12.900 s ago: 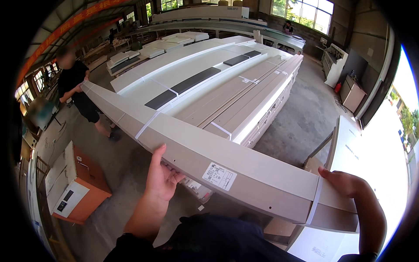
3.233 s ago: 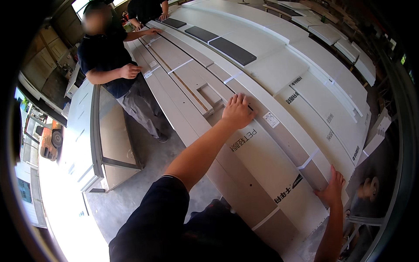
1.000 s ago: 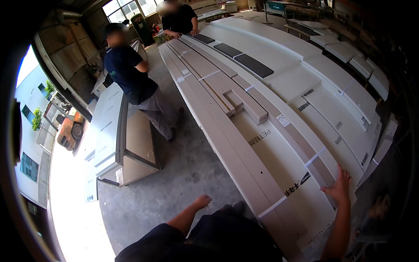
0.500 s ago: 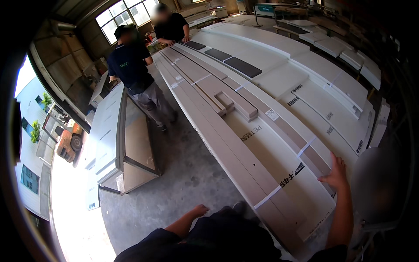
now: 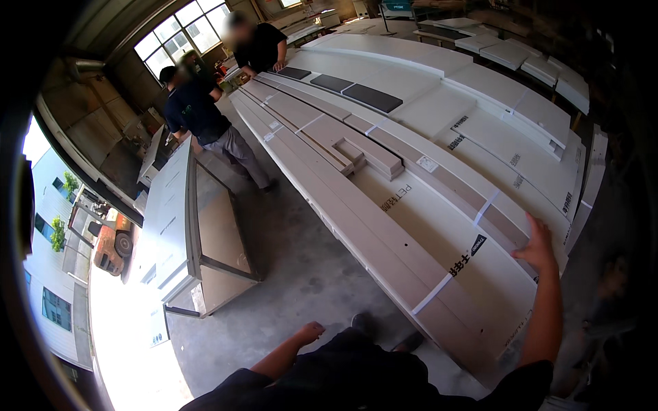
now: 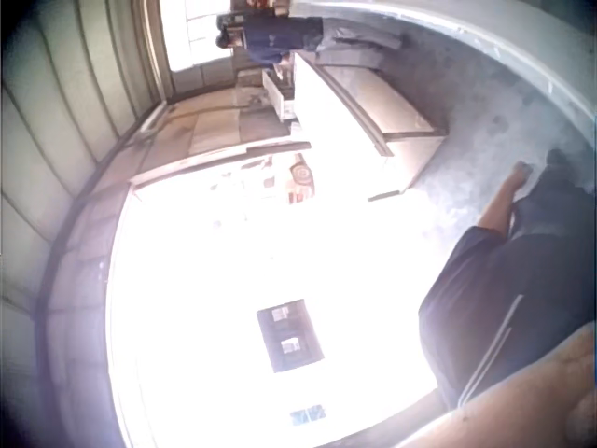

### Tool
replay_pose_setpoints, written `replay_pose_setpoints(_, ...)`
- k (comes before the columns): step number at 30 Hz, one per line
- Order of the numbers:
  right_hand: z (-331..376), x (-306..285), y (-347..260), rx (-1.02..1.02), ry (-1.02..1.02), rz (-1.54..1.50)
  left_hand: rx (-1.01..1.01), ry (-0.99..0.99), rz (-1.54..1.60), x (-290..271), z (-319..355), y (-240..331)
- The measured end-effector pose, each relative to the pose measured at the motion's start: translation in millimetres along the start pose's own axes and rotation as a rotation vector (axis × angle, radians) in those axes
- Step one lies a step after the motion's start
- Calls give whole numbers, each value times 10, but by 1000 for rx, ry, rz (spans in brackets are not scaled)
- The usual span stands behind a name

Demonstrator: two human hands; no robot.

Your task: The person wraps a long white panel with a white plastic strap, securing it with a coworker's assistance. They then carry the bundled panel and place it on a stack of similar panels. Finally, the person picks up a large flat white board and places it on a workbench.

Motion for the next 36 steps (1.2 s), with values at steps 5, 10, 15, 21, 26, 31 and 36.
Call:
replay_pose_setpoints(5,8,76,217,25,86,146,-62,78,102,-39,-226,-556)
replay_pose_setpoints(10,333,179,-330,288,135,215,-188,-1,202,-202,-176,-1666)
replay_pose_setpoints(15,449,392,-1159,81,180,118,58,-87,-271,-750,-166,-2783)
replay_pose_setpoints(21,-47,966,-3096,-64,39,30,-110,17,-194,-1621,-242,-3689)
replay_pose_setpoints(26,-933,1333,-4330,-208,-74,83,-295,350,463,-1698,-502,-3380)
replay_pose_setpoints(31,-2033,1910,-5307,-228,-38,122,-242,257,597,-1458,-327,-2873)
replay_pose_setpoints(36,-3552,2581,-6207,-309,76,194,-496,343,685,-577,57,-4235)
Point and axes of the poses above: each hand's wrist, its own z-axis away from the middle knuckle, its own x-axis out of the palm, y = z × x, the point moved 4 cm from there along -z, towards the middle knuckle, and after that the axes turned 4 degrees about x, right-handed, at the moved point
